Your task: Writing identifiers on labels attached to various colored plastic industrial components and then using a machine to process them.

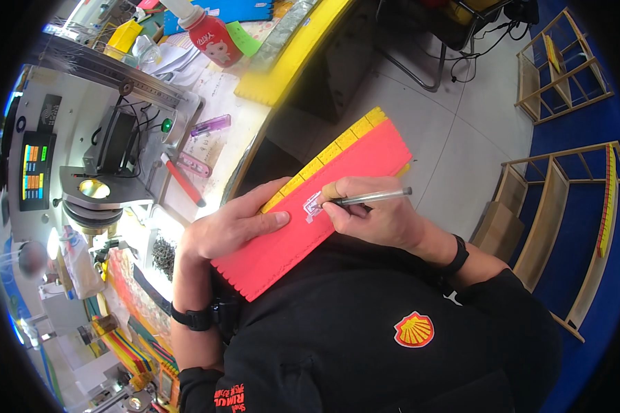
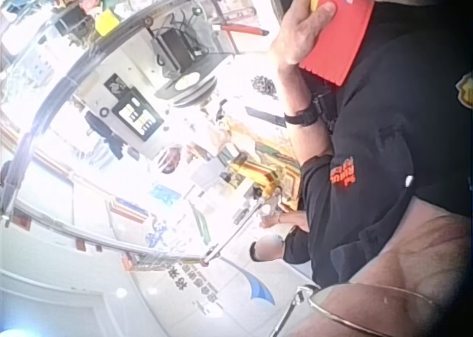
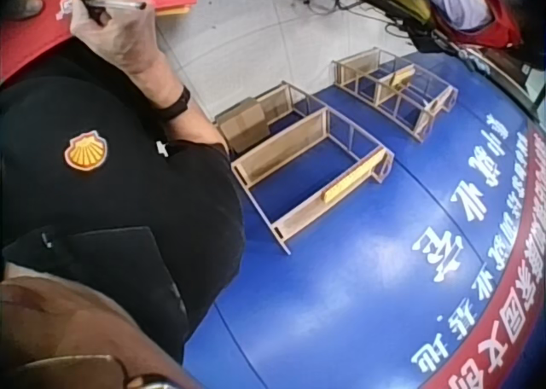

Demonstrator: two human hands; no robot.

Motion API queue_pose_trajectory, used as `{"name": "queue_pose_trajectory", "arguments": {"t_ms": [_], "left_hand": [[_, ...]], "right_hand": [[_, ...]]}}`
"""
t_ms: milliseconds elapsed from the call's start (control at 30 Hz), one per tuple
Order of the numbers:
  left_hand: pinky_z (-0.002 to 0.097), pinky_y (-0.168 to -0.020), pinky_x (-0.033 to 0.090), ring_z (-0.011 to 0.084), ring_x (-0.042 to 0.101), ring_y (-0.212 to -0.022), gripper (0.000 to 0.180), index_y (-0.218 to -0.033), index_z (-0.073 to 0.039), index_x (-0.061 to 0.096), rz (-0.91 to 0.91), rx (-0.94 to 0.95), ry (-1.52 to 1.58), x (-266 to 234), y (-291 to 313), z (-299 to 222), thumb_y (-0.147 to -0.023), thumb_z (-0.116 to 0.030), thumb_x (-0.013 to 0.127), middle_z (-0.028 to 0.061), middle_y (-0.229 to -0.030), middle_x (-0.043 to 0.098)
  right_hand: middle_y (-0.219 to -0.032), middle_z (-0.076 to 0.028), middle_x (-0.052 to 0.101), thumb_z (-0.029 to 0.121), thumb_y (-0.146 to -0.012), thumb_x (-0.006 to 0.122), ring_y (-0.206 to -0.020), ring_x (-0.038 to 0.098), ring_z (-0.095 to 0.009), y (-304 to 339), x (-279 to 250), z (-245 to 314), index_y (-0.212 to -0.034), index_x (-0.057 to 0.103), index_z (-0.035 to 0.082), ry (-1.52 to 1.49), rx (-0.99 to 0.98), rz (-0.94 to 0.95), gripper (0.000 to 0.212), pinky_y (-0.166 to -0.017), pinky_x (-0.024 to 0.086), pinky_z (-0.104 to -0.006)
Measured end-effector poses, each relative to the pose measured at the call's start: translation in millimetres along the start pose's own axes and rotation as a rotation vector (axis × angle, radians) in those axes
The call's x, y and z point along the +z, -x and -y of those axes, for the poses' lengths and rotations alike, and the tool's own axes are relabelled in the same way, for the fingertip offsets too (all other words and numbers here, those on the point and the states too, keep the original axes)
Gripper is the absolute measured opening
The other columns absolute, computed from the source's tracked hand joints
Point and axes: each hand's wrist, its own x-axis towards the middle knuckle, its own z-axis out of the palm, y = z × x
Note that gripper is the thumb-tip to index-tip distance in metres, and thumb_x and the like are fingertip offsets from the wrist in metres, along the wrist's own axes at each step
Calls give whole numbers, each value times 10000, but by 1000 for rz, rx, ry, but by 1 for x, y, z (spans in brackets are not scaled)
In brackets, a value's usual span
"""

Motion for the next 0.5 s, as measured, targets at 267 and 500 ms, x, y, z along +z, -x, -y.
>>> {"name": "queue_pose_trajectory", "arguments": {"t_ms": [267, 500], "left_hand": [[311, -1170, 448, 163, 566, -1394, 698, -1682, 15, 386, -10, 15, -21, -1, 0, 3, -1137, -334, 647, 131, -1529, 624], [316, -1174, 446, 165, 566, -1393, 695, -1684, 16, 381, -8, 7, -9, -1, 0, 6, -1138, -326, 645, 131, -1527, 624]], "right_hand": [[-814, -38, 744, -8, -887, 802, -597, 656, -109, -2, 1, -1, -986, 737, 42, 9, -46, 27, 128, -550, 494, -256], [-802, -27, 731, -5, -903, 793, -574, 612, -88, 0, 0, -2, -998, 737, 40, -3, -5, 22, 119, -534, 472, -249]]}}
